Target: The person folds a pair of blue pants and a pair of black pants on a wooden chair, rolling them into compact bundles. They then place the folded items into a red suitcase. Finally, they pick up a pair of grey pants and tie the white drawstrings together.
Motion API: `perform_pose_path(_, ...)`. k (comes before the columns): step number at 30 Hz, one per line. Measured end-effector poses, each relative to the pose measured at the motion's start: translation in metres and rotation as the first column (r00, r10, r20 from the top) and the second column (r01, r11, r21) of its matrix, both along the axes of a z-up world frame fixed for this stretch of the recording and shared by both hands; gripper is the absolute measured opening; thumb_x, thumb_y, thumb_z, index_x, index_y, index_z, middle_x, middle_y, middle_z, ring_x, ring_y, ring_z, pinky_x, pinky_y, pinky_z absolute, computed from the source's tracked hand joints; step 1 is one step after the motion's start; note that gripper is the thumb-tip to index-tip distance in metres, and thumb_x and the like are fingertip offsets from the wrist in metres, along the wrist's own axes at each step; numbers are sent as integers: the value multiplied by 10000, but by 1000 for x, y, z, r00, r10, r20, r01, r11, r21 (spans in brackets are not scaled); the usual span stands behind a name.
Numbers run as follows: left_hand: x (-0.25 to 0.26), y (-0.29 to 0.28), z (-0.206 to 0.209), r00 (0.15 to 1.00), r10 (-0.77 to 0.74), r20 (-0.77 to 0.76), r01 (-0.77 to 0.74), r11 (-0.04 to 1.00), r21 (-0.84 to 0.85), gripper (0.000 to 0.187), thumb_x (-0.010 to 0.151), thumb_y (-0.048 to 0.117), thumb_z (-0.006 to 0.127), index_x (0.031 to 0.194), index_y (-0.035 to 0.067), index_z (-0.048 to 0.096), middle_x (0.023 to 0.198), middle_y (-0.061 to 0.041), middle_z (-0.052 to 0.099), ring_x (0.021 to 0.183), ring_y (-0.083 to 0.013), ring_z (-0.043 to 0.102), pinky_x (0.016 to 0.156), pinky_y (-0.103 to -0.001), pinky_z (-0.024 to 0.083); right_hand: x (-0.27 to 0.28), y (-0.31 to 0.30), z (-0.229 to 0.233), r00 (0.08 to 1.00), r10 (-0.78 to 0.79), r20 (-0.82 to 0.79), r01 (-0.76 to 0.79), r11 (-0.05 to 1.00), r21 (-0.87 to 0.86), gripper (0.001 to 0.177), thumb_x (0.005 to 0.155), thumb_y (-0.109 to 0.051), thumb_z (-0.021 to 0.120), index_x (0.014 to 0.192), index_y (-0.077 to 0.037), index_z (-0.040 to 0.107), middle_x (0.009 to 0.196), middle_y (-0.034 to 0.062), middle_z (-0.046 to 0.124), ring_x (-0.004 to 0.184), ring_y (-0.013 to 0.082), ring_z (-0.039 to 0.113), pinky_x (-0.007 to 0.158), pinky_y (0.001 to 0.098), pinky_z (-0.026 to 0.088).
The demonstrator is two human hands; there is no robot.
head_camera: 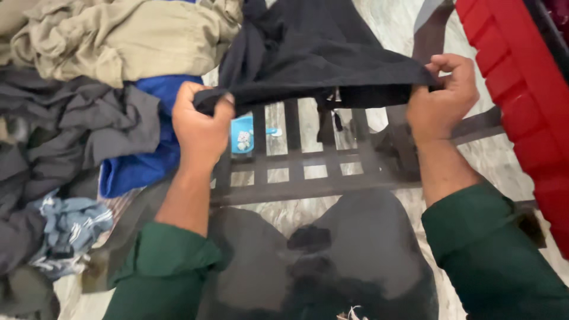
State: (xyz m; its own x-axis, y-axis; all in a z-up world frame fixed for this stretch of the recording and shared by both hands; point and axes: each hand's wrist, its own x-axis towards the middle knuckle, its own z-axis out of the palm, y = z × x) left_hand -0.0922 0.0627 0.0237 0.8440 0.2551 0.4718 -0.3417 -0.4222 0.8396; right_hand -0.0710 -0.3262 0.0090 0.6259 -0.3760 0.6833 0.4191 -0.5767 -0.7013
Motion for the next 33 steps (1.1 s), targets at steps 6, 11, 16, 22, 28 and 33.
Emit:
perform_pose_path(6,-25,32,1,973,-53,223,-62,877,476,318,809,-85,701,1065,22,548,1009,-174,590,976,-390,608,852,-442,503,1,-11,-6,972,-169,-163,105,934,-342,342,742,129,703,1024,-64,697,1004,84,695,821,216,679,724,326,531)
perform_pose_path(11,-34,28,4,965,20,262,-115,929,352,241,777,-121,668,886,86,610,981,-130,607,966,-347,644,839,-419,517,-5,-30,-11,975,-206,79,212,974,-74,220,894,76,759,1050,-31,649,1022,100,706,906,268,708,784,371,544)
perform_pose_path(16,-56,29,10,970,35,240,-128,915,383,339,750,-146,619,982,94,679,1072,-133,631,1050,-358,642,891,-434,517,-32,-36,-8,983,-183,-5,171,927,-335,342,782,126,622,1038,-78,721,1073,143,687,1020,358,673,916,405,536)
perform_pose_path(22,-64,38,-2,992,18,129,-77,880,469,429,691,-49,672,1090,106,708,1178,-146,619,1076,-396,601,899,-471,502,-55,-23,-3,901,-279,-332,106,884,-456,463,736,84,582,1001,-222,808,1164,74,731,1118,363,628,942,511,464)
perform_pose_path(28,-63,33,-10,978,70,196,-148,895,421,287,798,154,834,1057,90,728,1104,-171,608,1026,-398,603,881,-471,498,-52,-25,-6,880,-324,-346,137,873,-468,306,766,-52,746,1017,-213,814,1073,78,757,1151,388,601,941,565,435)
perform_pose_path(33,-64,30,-6,988,62,138,-103,944,313,238,802,163,858,954,73,699,1031,-124,630,955,-335,649,834,-419,529,-35,-52,-26,951,-140,-277,48,949,-313,214,850,-44,757,1062,-72,756,1052,117,752,991,274,731,893,376,542)
